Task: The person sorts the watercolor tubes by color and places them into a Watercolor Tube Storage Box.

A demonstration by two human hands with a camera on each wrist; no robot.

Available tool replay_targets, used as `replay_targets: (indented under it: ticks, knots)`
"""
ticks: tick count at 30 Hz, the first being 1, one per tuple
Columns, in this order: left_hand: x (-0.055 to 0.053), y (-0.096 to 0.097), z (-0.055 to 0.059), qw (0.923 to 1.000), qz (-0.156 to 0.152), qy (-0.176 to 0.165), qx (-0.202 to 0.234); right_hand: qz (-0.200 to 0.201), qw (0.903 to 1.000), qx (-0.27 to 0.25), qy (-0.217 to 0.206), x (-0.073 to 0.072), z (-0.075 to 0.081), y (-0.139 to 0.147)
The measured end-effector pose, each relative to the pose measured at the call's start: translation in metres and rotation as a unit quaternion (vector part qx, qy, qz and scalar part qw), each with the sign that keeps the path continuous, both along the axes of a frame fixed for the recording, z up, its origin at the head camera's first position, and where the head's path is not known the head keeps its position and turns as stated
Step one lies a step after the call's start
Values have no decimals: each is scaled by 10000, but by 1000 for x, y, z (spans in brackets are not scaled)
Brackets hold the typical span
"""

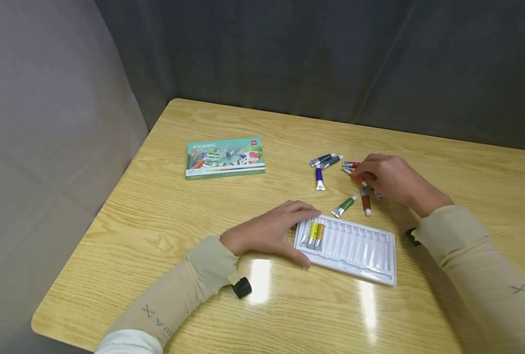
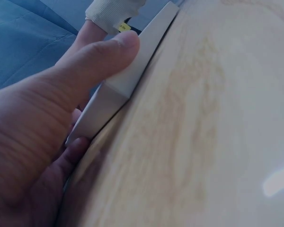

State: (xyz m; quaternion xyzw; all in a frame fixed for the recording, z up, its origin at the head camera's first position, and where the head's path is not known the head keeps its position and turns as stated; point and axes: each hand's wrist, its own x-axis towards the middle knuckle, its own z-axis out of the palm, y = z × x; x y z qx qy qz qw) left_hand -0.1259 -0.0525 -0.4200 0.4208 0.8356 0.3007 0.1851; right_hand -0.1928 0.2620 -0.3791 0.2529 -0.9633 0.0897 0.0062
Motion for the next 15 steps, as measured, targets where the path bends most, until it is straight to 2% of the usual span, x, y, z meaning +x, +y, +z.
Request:
replay_targets:
  ticks: [7, 15]
  knots:
    - [0, 0, -1, 10000, -4, 11, -10, 247, 9996, -55, -148, -1, -5, -1]
    - [0, 0, 1, 10000, 3, 12, -1, 854, 9963, -23, 69, -3, -7, -7]
